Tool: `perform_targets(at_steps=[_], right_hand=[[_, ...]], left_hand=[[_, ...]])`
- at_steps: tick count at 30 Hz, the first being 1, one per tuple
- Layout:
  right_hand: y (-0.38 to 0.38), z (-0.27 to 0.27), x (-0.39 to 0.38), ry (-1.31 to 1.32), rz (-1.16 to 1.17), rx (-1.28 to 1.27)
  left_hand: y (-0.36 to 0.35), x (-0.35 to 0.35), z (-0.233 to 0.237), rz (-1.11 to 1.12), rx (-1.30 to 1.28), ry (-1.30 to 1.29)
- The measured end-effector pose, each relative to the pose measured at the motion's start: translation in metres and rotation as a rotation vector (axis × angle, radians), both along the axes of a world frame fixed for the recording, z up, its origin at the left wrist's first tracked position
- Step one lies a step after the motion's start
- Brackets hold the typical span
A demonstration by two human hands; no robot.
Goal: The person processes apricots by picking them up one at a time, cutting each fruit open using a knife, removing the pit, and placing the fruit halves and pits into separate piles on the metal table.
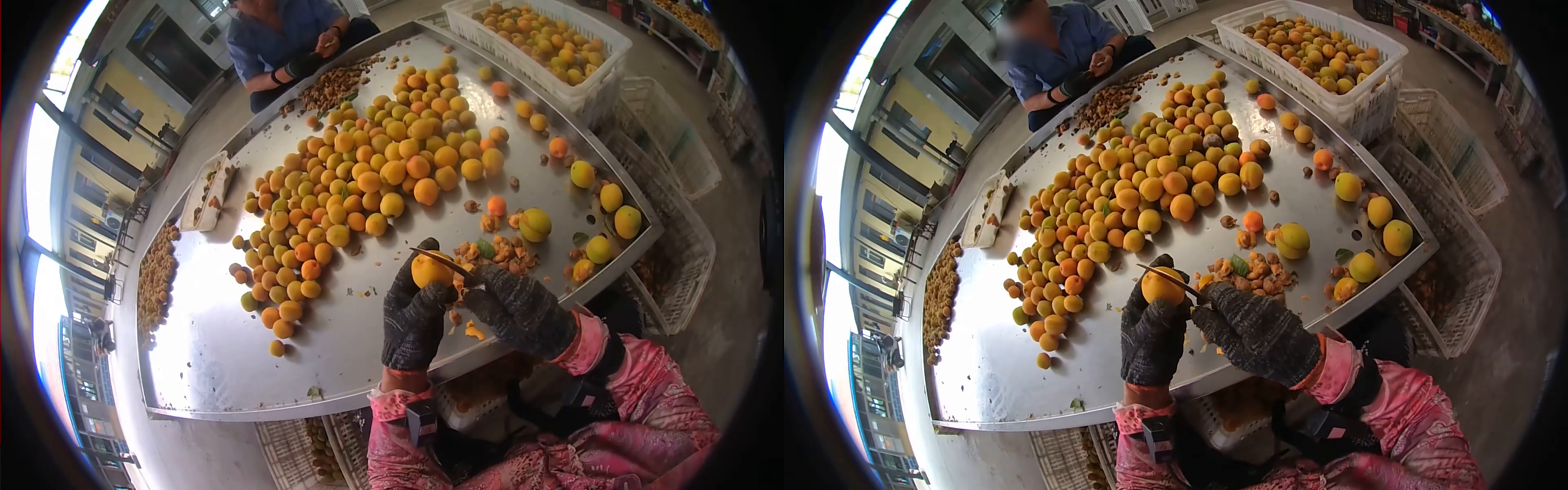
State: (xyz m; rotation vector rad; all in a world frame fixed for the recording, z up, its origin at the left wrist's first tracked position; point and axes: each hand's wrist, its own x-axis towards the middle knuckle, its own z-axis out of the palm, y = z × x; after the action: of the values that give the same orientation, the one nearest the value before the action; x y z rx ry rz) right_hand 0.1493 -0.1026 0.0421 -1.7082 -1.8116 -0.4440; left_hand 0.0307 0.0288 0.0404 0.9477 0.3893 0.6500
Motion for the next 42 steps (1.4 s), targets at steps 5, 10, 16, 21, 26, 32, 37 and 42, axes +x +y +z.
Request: perform_targets(at_steps=[5,10,16,21,26,32,37,42], right_hand=[[-0.005,0.002,0.008,-0.178,0.0,-0.003],[-0.013,0.004,0.022,-0.16,0.146,-0.054],[-0.012,-0.001,0.021,-0.043,0.18,-0.096],[-0.002,-0.029,0.008,-0.072,0.06,-0.043],[0.008,-0.044,0.023,0.067,0.2,-0.138],[0.01,-0.015,0.027,-0.319,0.2,-0.009],[0.019,-0.024,-0.002,0.088,0.059,0.037],[0.014,-0.014,0.006,0.093,0.138,0.003]], left_hand=[[0.004,-0.007,0.008,-0.027,0.107,0.084],[0.007,-0.013,0.016,-0.171,0.194,0.213],[-0.001,-0.004,0.01,-0.148,0.176,0.147],[-0.024,0.019,-0.009,0.06,-0.055,0.018],[-0.016,0.013,0.007,-0.017,0.097,0.16],[-0.015,0.008,0.012,0.098,0.145,0.316],[-0.026,0.022,0.004,0.19,0.025,0.131],[-0.004,0.0,0.007,0.114,0.511,0.33]])
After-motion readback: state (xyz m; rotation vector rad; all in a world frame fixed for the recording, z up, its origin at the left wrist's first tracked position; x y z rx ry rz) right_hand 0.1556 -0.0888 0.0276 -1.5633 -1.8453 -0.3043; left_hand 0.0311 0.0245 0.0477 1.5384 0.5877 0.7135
